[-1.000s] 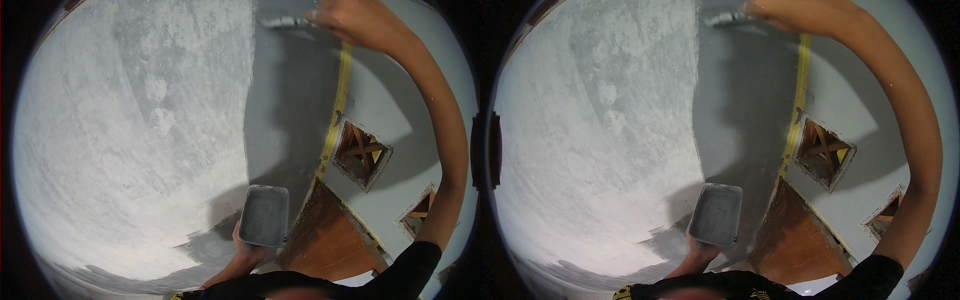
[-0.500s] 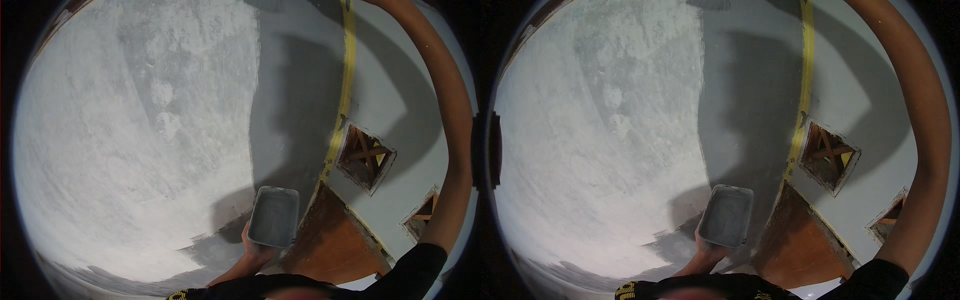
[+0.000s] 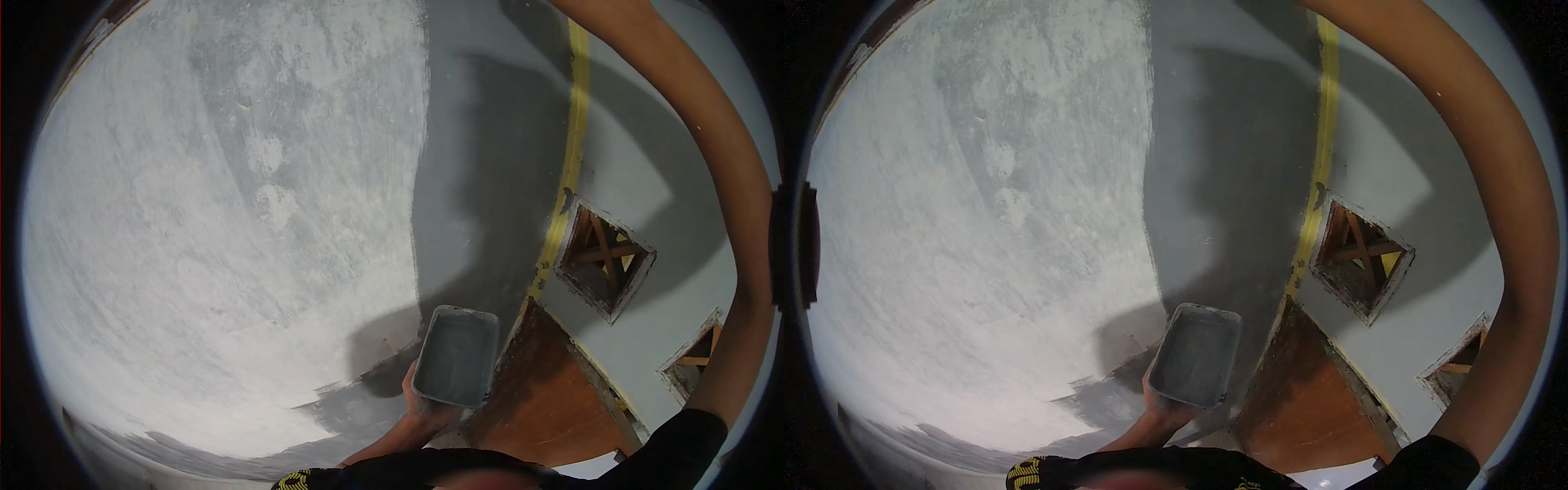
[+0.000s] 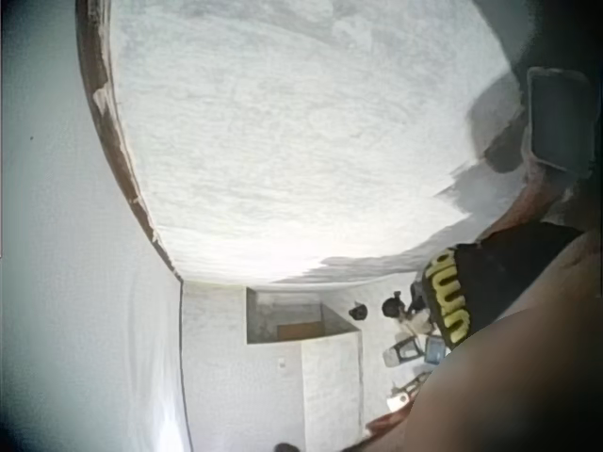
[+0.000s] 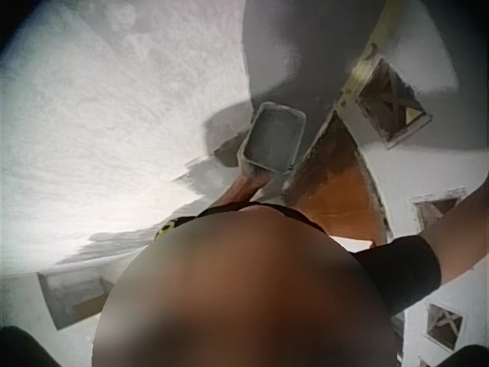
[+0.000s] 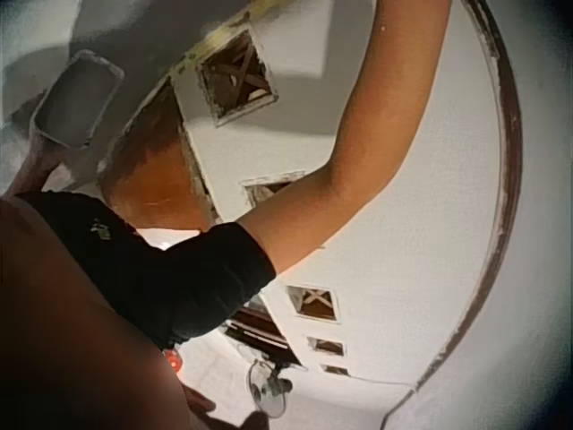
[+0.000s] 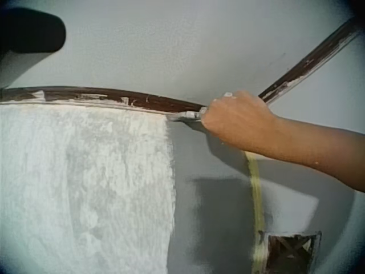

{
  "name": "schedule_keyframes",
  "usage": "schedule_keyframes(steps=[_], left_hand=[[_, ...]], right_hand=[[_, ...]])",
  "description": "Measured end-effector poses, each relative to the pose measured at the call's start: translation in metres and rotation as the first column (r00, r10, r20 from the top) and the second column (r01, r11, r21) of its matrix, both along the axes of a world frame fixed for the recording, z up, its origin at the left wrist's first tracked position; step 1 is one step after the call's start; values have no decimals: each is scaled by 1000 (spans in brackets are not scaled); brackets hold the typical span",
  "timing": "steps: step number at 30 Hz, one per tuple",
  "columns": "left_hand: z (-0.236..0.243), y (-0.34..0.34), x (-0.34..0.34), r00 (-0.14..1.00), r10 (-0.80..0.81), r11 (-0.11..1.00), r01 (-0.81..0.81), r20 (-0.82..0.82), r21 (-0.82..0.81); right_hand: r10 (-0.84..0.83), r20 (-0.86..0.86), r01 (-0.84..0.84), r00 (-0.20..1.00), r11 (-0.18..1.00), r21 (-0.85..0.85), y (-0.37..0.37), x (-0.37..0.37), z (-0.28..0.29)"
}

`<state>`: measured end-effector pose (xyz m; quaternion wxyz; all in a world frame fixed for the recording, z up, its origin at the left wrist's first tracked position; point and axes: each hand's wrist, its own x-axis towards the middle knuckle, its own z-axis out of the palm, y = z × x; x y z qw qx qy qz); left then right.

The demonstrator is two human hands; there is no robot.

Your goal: The person applies grey plaster to a wall using a putty knife.

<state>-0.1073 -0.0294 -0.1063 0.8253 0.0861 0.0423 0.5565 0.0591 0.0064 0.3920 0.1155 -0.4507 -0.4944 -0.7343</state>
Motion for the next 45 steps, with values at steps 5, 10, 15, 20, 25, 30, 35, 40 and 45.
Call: schedule_keyframes(steps=[5, 10, 15, 20, 25, 30, 35, 40, 45], left_hand=[[13, -5, -4, 948, 209, 953, -141, -242, 268], [10, -6, -14, 998, 51, 997, -48, -43, 53], [10, -8, -20, 993, 101, 994, -99, -67, 38], [16, -8, -22, 995, 86, 996, -84, -51, 36], [16, -6, -22, 1000, 13, 999, -13, -2, 50], [12, 1, -19, 999, -11, 1000, 12, -41, 15], [6, 5, -14, 996, -48, 999, 48, -76, 8], [9, 4, -11, 994, -49, 996, 55, -94, 65], [13, 5, -8, 991, -97, 989, 107, -94, 101]], right_hand=[[22, 51, -20, 998, 999, -44, 12, 14, 1], [16, -77, -20, 997, 998, -53, 19, 29, 12], [7, -74, -13, 997, 997, -76, 20, 33, 22], [96, 69, -90, 993, 991, -94, 4, 12, 10], [106, 103, -100, 989, 993, -64, 0, 16, 21], [319, 172, -317, 932, 948, -44, 4, 49, 17], [209, -148, -250, 967, 893, -374, 25, 97, 14], [340, -127, -340, 932, 696, -632, 21, 116, -2], [288, -21, -260, 957, 826, -500, 22, 124, 6]])
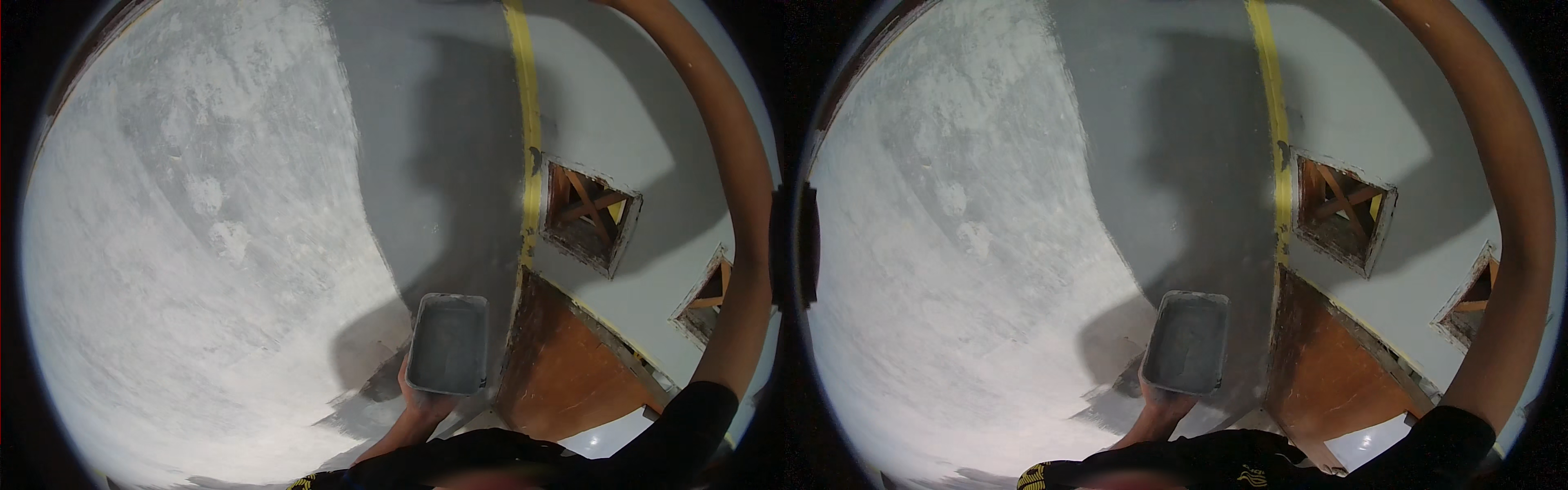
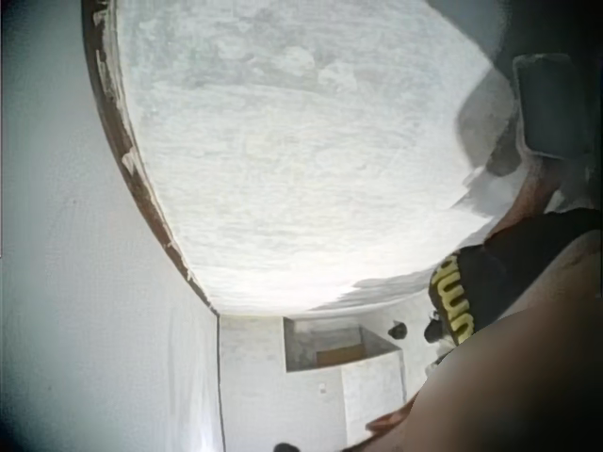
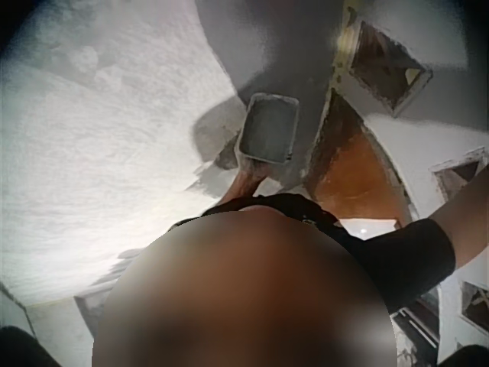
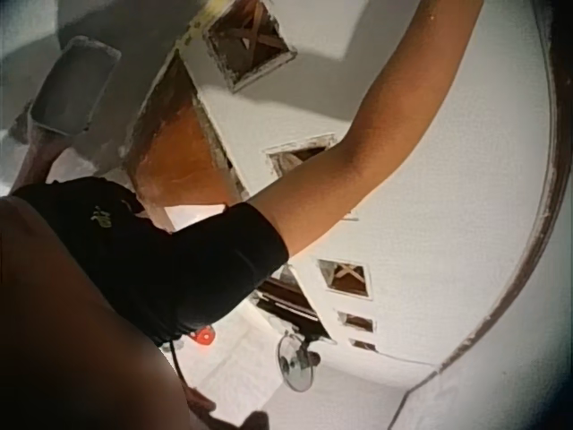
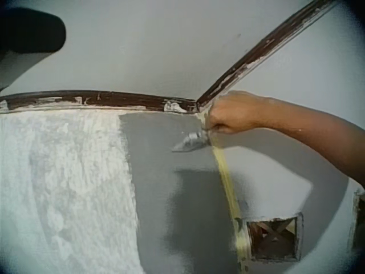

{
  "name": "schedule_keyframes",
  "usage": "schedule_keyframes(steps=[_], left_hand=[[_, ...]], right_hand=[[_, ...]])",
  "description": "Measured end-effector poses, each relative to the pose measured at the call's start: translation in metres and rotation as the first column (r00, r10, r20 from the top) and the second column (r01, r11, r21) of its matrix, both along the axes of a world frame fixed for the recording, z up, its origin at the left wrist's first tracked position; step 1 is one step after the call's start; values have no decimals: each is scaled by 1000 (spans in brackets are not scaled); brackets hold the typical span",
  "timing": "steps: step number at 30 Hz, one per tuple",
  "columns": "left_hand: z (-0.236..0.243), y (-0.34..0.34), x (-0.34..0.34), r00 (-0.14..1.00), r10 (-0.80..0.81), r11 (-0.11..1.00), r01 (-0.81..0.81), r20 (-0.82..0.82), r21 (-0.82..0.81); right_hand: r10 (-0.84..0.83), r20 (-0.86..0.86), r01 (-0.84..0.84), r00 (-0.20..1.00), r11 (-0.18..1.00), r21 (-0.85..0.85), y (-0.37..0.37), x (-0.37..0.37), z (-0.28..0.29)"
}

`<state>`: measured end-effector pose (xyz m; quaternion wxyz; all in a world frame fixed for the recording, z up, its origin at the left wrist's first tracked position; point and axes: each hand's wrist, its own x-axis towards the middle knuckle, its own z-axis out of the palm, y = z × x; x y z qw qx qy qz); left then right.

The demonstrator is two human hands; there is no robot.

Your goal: The person applies grey plaster to a wall using a putty knife.

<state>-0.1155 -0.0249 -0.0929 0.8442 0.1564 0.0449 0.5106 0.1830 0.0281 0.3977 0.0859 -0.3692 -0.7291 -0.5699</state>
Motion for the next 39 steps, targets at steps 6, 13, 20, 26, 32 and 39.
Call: schedule_keyframes(steps=[6, 13, 20, 26, 32, 39], left_hand=[[-6, -2, 4, 1000, 15, 999, -15, -8, -35], [-13, -2, 15, 999, 45, 999, -45, 27, -17], [-3, -16, 25, 999, 32, 997, -32, 6, -65], [-4, -19, 22, 997, -36, 997, 40, 71, -63], [-13, -21, 16, 1000, 13, 998, -13, 13, -61], [-10, -22, 21, 997, -6, 998, 11, 73, -64]], right_hand=[[-55, -123, 86, 991, 960, 268, 19, -14, 2], [-74, -270, 196, 960, 866, 460, 39, -20, 0], [-99, -375, 261, 922, 873, 411, 51, -29, -16], [-265, -10, 260, 964, 935, 243, 2, -28, -41], [-190, 179, 196, 965, 981, -16, -10, -20, -60], [-77, 22, 75, 997, 995, 65, -25, -7, -32]])
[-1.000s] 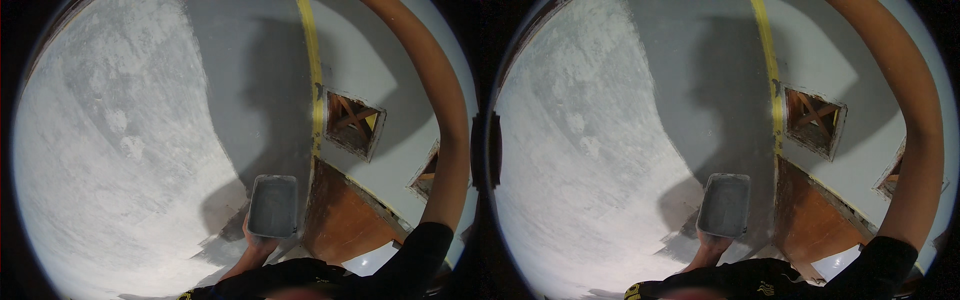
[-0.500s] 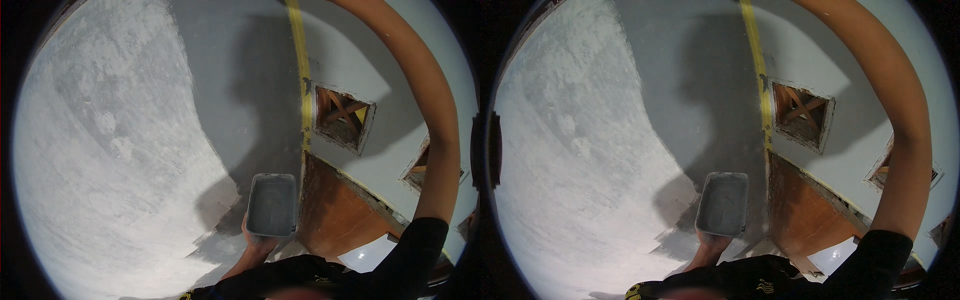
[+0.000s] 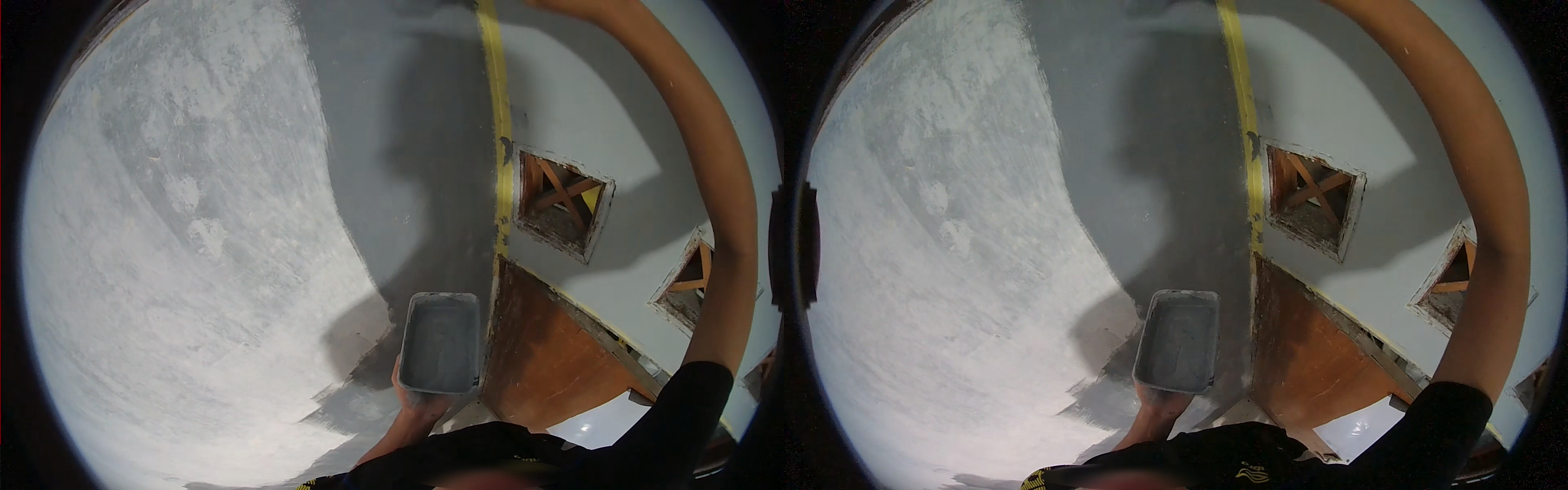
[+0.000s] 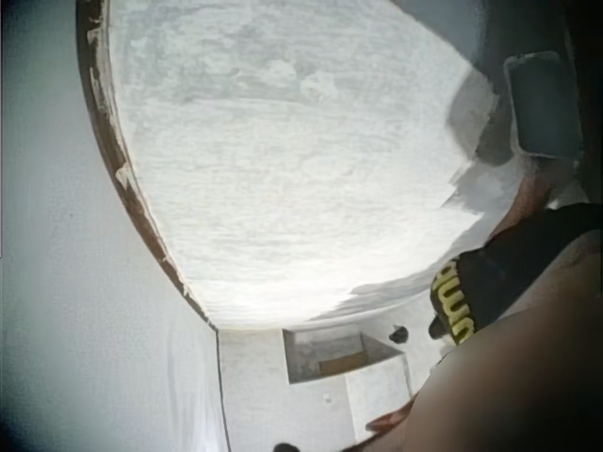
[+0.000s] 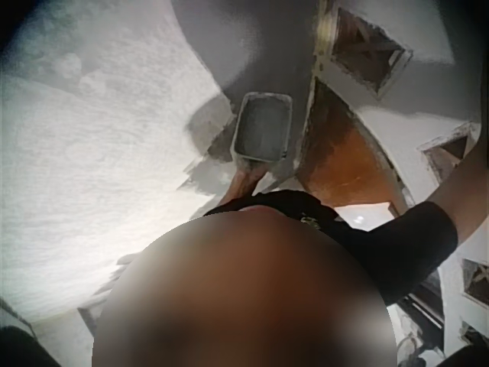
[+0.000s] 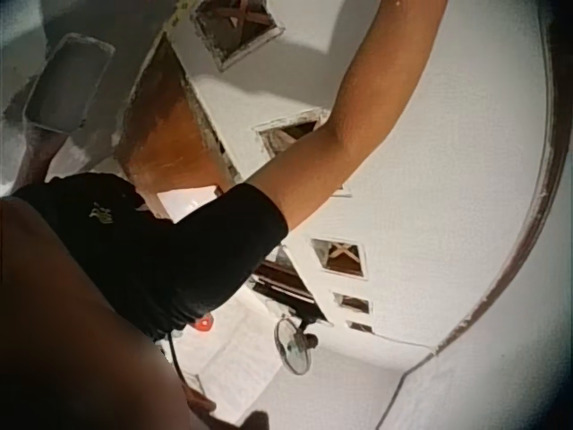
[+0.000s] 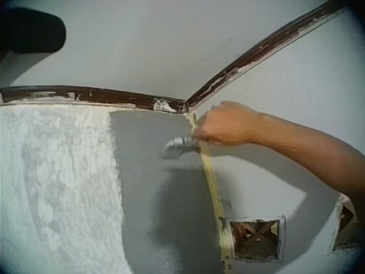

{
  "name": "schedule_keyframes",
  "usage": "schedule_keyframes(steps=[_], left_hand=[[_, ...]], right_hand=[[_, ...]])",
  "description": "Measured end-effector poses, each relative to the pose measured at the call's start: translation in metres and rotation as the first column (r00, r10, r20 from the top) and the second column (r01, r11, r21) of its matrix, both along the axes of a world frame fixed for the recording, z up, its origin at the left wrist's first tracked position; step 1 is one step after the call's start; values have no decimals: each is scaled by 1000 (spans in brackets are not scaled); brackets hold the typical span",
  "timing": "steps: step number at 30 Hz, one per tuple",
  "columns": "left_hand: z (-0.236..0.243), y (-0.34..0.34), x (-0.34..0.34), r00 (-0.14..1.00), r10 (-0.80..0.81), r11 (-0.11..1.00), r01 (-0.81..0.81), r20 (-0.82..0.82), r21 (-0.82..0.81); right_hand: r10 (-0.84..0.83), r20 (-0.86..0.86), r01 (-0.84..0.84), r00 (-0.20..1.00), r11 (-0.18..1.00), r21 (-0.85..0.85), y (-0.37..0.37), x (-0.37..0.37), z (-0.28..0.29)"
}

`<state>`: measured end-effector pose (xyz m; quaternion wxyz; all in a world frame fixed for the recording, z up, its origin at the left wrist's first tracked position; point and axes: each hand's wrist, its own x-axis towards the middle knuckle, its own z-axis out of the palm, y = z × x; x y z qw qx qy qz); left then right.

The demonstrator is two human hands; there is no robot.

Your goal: The person applies grey plaster to a wall using a putty knife.

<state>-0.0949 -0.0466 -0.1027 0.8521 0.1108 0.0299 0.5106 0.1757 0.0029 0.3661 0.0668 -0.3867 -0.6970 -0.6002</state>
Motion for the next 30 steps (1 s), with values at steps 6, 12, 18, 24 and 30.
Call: schedule_keyframes(steps=[6, 12, 18, 24, 30], left_hand=[[8, -8, 0, 999, 39, 999, -40, -19, -15], [13, -8, -6, 997, 71, 997, -71, -40, 4], [11, -2, -12, 997, 77, 997, -78, 15, 31], [-1, 2, -16, 997, 41, 999, -40, 69, -17], [-1, 2, -18, 998, -6, 999, 9, 68, -52]], right_hand=[[111, 14, -111, 994, 968, 225, 48, 1, 47], [133, -209, -27, 969, 894, 447, 54, -11, 20], [-40, 16, 39, 999, 999, 30, 53, 30, -64], [-223, -9, 212, 975, 939, -272, 36, 18, -125], [-123, 148, 180, 981, 859, -480, 27, 22, -184]])
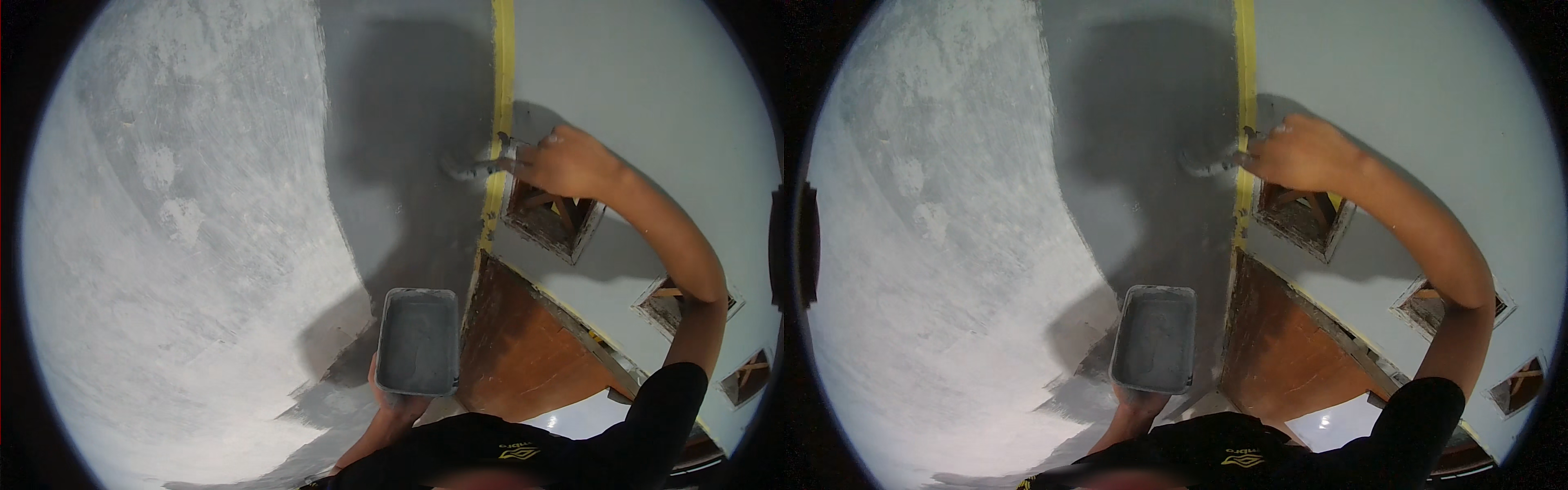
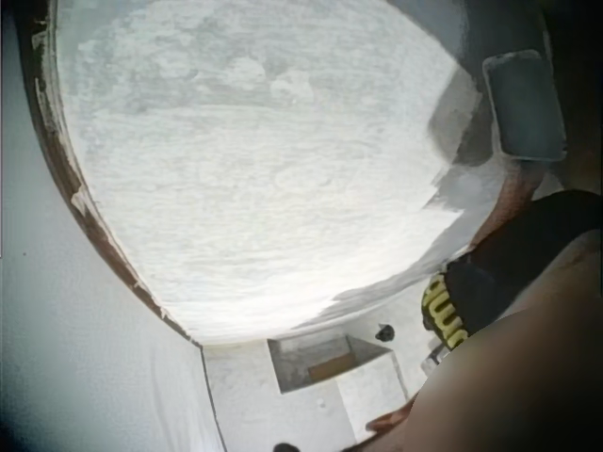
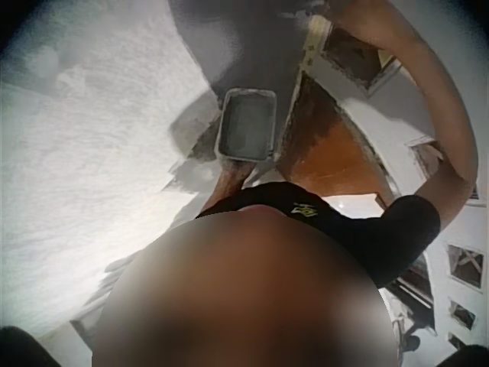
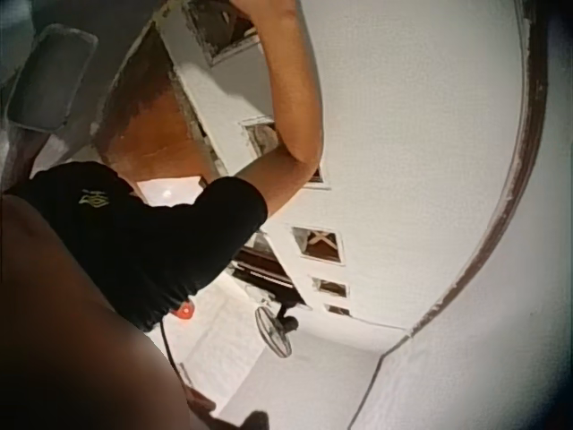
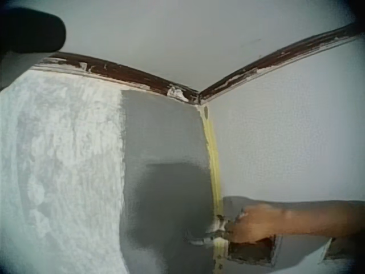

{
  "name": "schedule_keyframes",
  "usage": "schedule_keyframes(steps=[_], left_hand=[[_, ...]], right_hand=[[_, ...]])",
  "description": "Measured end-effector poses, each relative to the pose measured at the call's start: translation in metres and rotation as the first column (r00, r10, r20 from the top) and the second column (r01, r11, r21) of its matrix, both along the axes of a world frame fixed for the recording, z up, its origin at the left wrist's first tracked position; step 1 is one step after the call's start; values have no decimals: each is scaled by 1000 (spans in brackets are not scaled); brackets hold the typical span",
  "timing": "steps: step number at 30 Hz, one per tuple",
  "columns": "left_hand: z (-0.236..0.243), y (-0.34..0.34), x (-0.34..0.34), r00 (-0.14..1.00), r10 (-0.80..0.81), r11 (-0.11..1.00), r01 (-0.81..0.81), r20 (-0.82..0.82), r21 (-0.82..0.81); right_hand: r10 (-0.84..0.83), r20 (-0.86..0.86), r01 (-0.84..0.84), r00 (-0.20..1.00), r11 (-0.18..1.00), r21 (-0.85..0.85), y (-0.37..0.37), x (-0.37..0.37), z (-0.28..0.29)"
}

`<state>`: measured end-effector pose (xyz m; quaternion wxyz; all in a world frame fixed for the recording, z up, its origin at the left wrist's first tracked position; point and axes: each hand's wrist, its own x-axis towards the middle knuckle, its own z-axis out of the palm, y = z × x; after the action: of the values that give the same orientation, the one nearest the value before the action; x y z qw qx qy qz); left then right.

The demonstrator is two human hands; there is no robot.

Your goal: The person applies grey plaster to a wall using a putty knife.

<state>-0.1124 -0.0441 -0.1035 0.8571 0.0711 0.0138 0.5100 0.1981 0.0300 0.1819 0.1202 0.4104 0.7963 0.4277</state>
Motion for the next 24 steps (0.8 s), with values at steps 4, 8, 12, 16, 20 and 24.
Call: schedule_keyframes(steps=[4, 8, 12, 16, 20, 24], left_hand=[[-3, -5, -4, 981, -55, 998, 57, 187, -3], [-14, -2, -7, 999, 4, 998, -1, 51, -58], [-18, -5, -11, 998, 19, 998, -23, -52, -63], [-35, -6, -16, 999, 9, 999, -11, -38, -30], [-29, -12, -17, 997, 33, 991, -41, -72, -127], [-37, -13, -18, 995, 58, 990, -67, -76, -123]], right_hand=[[-9, -82, 2, 997, 997, -77, -2, 0, -16], [-92, -243, 54, 966, 986, -159, -16, -12, -4], [-109, -448, -26, 888, 958, -284, -33, -36, 15], [201, -538, -370, 819, 902, -225, -32, -50, -6], [141, -401, -322, 905, 843, -431, -50, -87, -23], [115, -230, -238, 966, 735, -635, -57, -120, -35]])
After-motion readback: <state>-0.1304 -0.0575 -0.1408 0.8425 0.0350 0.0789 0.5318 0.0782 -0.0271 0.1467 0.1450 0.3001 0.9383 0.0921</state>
